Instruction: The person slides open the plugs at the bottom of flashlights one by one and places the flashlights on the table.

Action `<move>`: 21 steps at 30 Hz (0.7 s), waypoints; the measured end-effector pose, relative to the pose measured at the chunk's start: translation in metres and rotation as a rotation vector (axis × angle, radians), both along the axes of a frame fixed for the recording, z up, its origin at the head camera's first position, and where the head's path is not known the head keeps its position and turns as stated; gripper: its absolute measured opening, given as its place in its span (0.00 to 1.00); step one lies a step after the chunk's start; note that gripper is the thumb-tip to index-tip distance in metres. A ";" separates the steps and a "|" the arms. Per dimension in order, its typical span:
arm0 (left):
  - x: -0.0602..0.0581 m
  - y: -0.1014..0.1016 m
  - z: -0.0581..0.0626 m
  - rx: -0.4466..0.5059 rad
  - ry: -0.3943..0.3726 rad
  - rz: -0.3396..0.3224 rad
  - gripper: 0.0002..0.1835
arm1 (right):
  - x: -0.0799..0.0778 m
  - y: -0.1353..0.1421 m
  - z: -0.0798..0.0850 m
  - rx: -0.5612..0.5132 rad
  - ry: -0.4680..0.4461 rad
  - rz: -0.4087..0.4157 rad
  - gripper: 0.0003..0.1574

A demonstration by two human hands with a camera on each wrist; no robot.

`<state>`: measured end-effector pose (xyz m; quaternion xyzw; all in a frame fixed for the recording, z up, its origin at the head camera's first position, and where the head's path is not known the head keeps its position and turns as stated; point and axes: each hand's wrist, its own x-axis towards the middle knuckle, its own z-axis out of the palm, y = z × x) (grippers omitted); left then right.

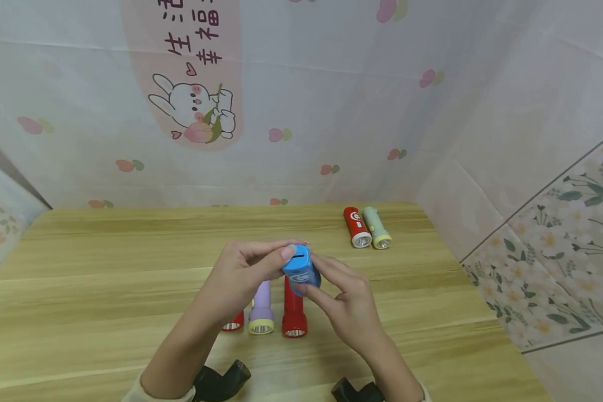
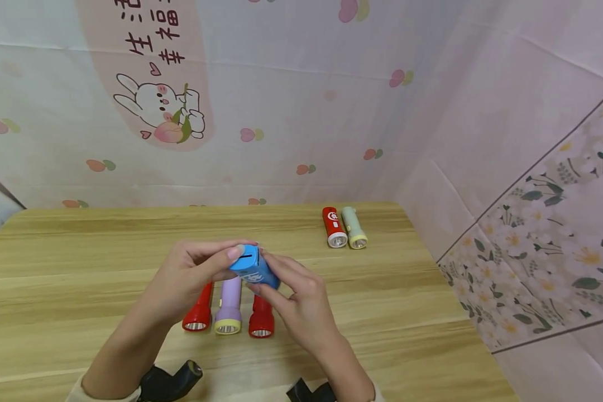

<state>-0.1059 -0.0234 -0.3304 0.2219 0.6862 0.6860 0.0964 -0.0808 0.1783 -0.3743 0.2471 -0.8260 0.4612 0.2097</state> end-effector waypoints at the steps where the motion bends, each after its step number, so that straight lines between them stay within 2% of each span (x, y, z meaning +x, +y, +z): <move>1: 0.000 0.000 0.000 0.003 0.000 0.001 0.16 | 0.000 0.000 0.000 0.002 -0.001 -0.002 0.31; 10: 0.001 -0.001 0.002 0.023 -0.027 0.012 0.16 | 0.001 -0.001 0.003 0.010 -0.026 0.026 0.33; 21: 0.001 0.000 0.002 0.032 -0.052 0.005 0.16 | 0.007 -0.002 0.008 0.092 -0.066 0.015 0.36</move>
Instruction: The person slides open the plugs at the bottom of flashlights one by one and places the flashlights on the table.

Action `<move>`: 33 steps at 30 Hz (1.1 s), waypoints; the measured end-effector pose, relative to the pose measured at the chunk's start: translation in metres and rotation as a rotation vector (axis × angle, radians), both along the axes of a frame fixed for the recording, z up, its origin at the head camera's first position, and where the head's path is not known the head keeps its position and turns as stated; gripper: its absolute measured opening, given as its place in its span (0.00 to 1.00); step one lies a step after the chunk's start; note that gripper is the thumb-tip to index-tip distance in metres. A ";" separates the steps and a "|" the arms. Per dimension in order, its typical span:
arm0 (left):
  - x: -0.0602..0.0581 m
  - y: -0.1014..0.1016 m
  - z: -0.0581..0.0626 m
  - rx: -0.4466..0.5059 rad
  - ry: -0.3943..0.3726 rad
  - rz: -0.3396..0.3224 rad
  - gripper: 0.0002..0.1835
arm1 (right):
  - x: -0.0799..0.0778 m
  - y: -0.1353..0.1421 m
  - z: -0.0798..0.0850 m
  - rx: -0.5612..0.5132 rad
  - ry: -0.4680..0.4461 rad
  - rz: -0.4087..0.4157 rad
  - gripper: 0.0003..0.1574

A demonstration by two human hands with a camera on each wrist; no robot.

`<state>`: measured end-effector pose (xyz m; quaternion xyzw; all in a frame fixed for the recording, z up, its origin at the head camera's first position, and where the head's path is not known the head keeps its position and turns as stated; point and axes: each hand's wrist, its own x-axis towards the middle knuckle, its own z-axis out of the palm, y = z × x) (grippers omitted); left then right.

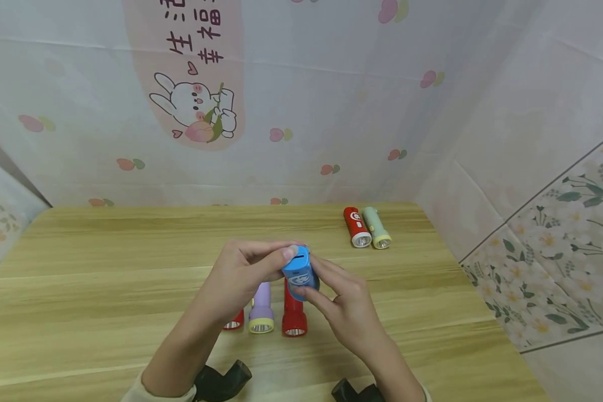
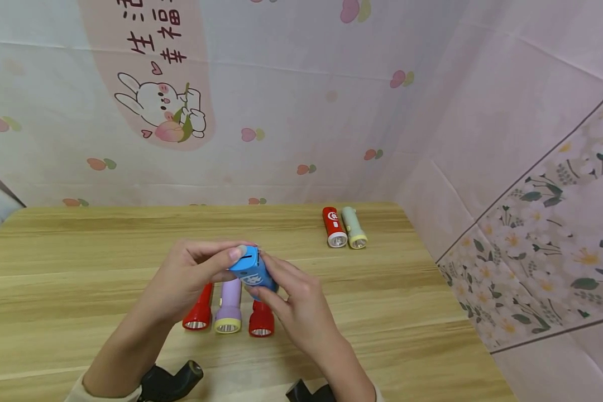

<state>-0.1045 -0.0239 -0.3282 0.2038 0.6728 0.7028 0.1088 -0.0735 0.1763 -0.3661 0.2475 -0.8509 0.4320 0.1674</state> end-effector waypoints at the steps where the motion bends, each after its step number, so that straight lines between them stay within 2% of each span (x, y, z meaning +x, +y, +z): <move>1: 0.000 0.000 0.000 0.002 0.000 0.000 0.16 | 0.000 0.000 0.000 0.005 0.002 -0.001 0.36; 11: -0.002 0.001 -0.004 0.033 0.026 -0.002 0.16 | 0.001 0.001 0.002 0.046 0.019 0.005 0.37; 20: -0.001 0.003 -0.004 0.040 -0.005 0.022 0.17 | 0.002 -0.001 0.002 0.078 0.035 -0.011 0.35; 33: 0.001 0.005 -0.003 0.092 -0.002 0.022 0.15 | 0.003 0.000 0.003 0.087 0.056 -0.017 0.33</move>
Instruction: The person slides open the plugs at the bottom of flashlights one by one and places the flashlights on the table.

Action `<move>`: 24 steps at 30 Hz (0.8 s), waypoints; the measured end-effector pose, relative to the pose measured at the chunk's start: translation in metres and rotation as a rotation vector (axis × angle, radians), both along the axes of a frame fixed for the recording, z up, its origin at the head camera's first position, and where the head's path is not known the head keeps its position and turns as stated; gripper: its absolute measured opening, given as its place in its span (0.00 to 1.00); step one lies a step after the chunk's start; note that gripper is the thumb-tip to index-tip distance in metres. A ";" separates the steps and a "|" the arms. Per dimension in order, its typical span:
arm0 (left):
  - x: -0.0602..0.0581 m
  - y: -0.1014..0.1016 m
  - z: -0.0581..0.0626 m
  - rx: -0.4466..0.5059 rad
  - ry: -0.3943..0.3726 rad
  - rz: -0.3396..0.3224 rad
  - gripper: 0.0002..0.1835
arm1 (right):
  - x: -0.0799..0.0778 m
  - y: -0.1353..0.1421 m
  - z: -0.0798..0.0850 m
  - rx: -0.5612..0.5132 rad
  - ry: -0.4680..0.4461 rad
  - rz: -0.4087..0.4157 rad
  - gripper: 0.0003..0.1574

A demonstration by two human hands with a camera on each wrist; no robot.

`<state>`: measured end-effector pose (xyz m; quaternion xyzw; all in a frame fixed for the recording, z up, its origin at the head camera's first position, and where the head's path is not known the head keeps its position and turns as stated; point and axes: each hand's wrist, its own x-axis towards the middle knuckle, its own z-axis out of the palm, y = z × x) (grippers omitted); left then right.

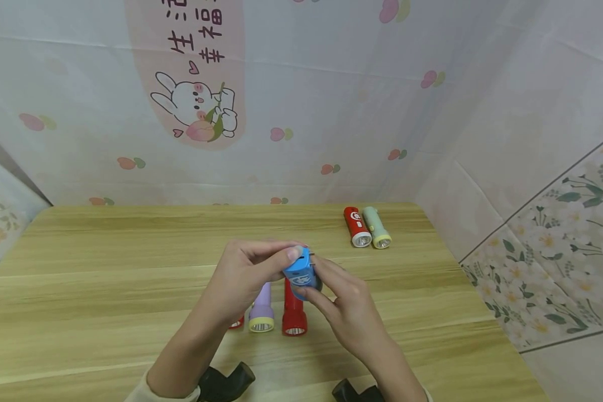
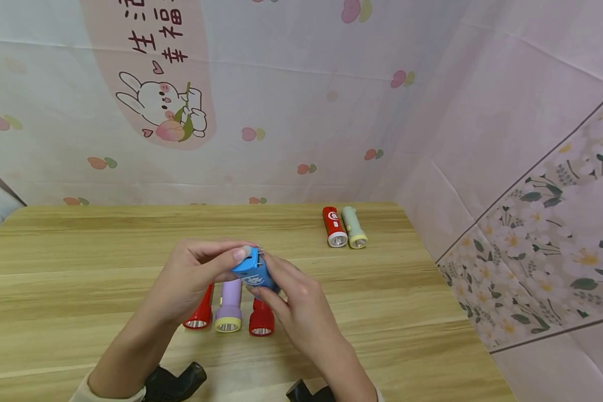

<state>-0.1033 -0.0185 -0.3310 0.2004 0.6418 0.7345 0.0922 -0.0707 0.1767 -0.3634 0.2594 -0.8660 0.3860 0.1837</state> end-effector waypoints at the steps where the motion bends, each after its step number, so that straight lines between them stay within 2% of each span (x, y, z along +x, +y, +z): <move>1: 0.000 0.000 0.000 -0.003 -0.002 0.003 0.15 | 0.000 0.000 0.000 0.001 0.001 0.001 0.33; 10: 0.000 0.001 0.001 -0.048 -0.032 0.034 0.14 | 0.001 0.000 0.001 0.018 0.023 -0.007 0.31; 18: 0.000 0.002 0.000 -0.055 -0.029 0.049 0.12 | 0.001 0.000 0.001 0.022 0.047 -0.002 0.29; 24: 0.000 0.002 -0.001 -0.080 -0.004 0.052 0.12 | 0.002 -0.001 0.002 0.032 0.023 -0.002 0.28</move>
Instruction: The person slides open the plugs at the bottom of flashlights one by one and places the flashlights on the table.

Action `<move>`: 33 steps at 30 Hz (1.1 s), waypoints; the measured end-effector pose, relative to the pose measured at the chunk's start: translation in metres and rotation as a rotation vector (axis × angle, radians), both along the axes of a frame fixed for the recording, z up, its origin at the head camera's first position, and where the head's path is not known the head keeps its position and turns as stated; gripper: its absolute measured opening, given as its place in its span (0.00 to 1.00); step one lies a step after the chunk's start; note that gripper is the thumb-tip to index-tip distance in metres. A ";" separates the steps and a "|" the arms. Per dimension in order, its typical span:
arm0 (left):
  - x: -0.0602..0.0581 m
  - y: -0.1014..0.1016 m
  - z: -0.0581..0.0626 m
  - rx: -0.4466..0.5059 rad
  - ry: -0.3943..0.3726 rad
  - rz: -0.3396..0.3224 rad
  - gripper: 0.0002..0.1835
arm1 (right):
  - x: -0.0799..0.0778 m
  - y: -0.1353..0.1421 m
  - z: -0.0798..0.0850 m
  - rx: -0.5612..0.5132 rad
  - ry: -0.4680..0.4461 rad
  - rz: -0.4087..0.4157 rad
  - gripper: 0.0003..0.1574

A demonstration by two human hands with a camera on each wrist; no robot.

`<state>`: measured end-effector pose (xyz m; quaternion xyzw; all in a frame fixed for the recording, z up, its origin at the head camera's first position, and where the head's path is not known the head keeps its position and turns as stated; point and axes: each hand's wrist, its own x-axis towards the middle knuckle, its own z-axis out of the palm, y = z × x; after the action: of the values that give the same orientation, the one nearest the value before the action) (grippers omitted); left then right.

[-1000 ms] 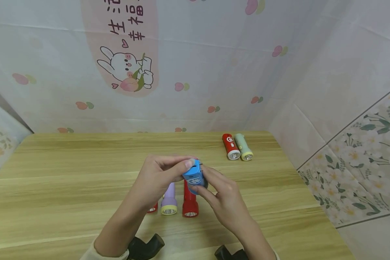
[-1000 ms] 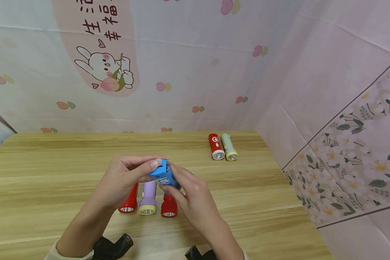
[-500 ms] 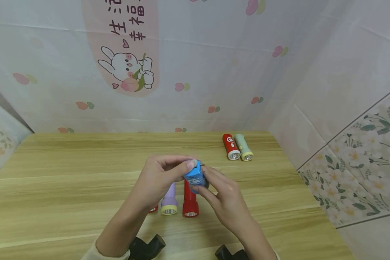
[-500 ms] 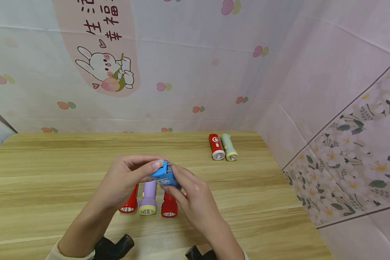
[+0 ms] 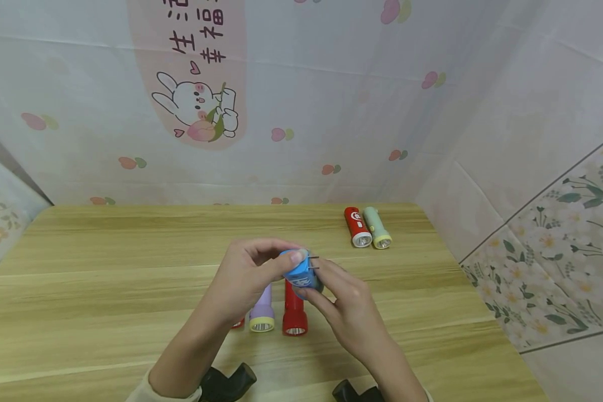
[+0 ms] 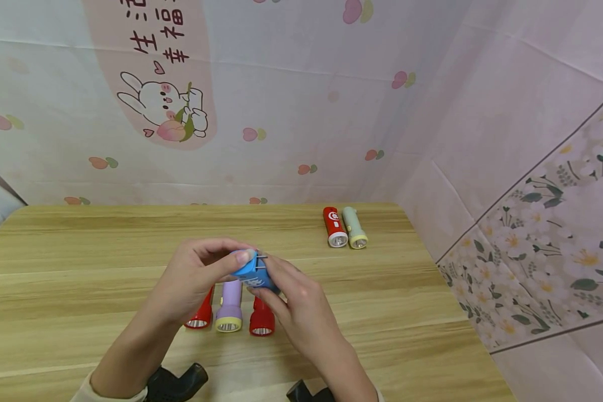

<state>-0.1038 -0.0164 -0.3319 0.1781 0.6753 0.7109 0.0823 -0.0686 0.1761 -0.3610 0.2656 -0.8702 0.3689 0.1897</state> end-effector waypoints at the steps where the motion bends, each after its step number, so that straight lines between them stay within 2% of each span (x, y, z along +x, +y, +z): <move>1: 0.000 0.000 0.000 -0.005 0.003 0.001 0.12 | 0.000 0.000 0.000 0.003 -0.005 -0.002 0.28; 14: 0.004 0.002 0.003 -0.031 0.009 0.044 0.08 | 0.000 -0.001 0.000 0.006 0.027 -0.002 0.25; 33: 0.002 0.003 0.000 -0.040 0.006 0.036 0.10 | -0.001 0.000 -0.001 0.025 0.014 -0.011 0.26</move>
<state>-0.1018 -0.0133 -0.3315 0.1663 0.6929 0.6980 0.0711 -0.0691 0.1762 -0.3619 0.2658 -0.8749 0.3552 0.1943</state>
